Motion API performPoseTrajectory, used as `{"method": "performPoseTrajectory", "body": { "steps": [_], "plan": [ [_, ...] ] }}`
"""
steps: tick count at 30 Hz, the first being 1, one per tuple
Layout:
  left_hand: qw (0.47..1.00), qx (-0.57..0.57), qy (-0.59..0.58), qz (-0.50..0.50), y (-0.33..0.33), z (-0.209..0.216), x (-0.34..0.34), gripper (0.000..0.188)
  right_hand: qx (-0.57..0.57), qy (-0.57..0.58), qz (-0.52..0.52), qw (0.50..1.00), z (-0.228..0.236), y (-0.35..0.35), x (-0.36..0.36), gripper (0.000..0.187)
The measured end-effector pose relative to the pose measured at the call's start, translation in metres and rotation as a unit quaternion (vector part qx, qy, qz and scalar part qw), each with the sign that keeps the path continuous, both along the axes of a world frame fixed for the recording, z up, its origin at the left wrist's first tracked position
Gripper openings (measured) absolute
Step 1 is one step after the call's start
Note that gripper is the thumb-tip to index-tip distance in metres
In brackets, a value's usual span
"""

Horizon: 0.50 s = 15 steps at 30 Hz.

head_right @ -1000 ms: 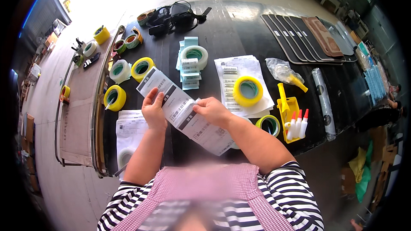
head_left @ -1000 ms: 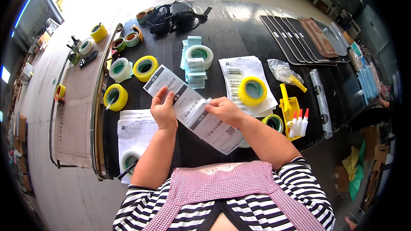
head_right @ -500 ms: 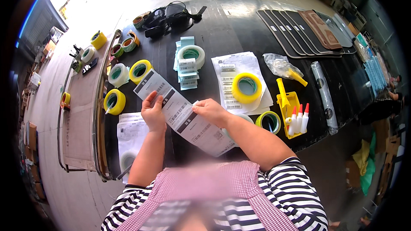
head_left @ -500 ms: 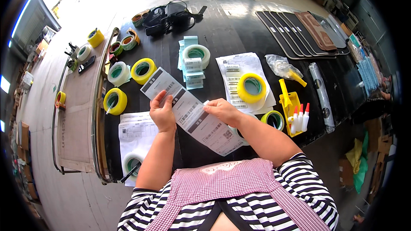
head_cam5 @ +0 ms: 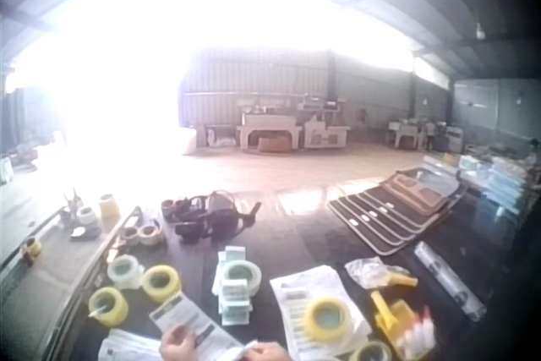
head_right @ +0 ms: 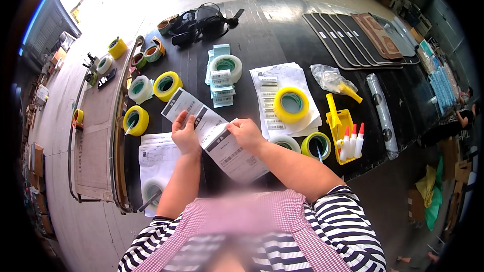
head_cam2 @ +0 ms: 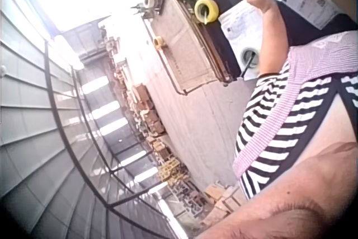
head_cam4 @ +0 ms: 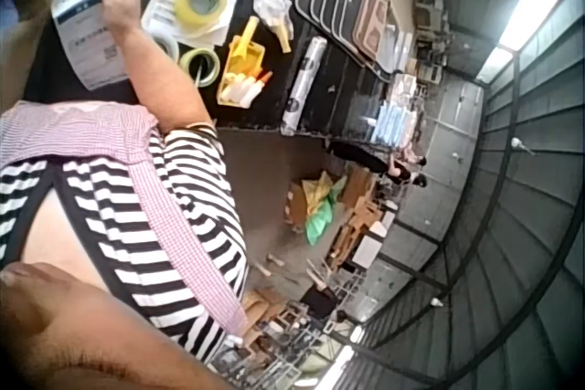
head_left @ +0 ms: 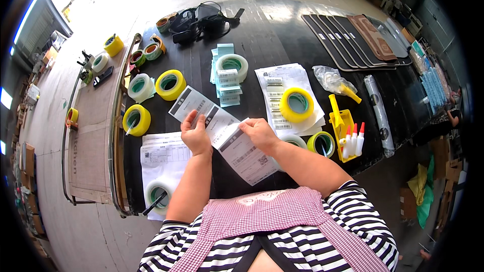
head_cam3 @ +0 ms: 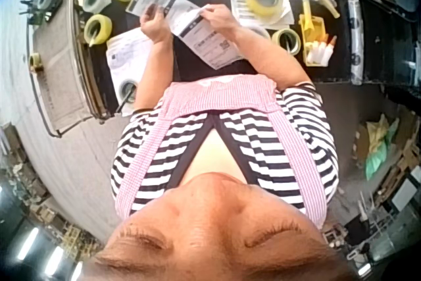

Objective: The person sorts a stack of labels by hand at a table, separating them and then placing two labels on top of a yellow roll of tape.

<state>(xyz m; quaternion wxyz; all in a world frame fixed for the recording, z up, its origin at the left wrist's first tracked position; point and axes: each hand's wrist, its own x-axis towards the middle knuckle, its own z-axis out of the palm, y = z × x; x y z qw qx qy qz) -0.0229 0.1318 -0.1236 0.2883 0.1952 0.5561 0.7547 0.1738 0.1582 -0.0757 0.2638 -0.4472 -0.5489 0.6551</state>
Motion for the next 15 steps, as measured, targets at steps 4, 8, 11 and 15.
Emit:
{"method": "performPoseTrajectory", "body": {
  "steps": [4, 8, 11, 15],
  "plan": [
    [1.000, -0.018, 0.016, 0.001, -0.005, -0.006, 0.003, 0.027, -0.037, -0.079, 0.037, 0.995, 0.007, 0.007, 0.004, 0.025],
    [0.997, -0.055, -0.038, -0.031, -0.020, -0.012, 0.010, 0.025, -0.031, -0.187, 0.141, 0.972, 0.005, 0.026, 0.015, 0.025],
    [0.985, -0.105, -0.101, -0.094, -0.037, -0.032, -0.001, 0.031, -0.072, -0.211, 0.123, 0.967, -0.003, 0.026, 0.014, 0.024],
    [0.985, -0.126, -0.059, -0.100, -0.047, -0.026, 0.006, 0.048, -0.119, -0.194, 0.064, 0.972, -0.008, 0.025, 0.029, 0.026]
  ]
}}
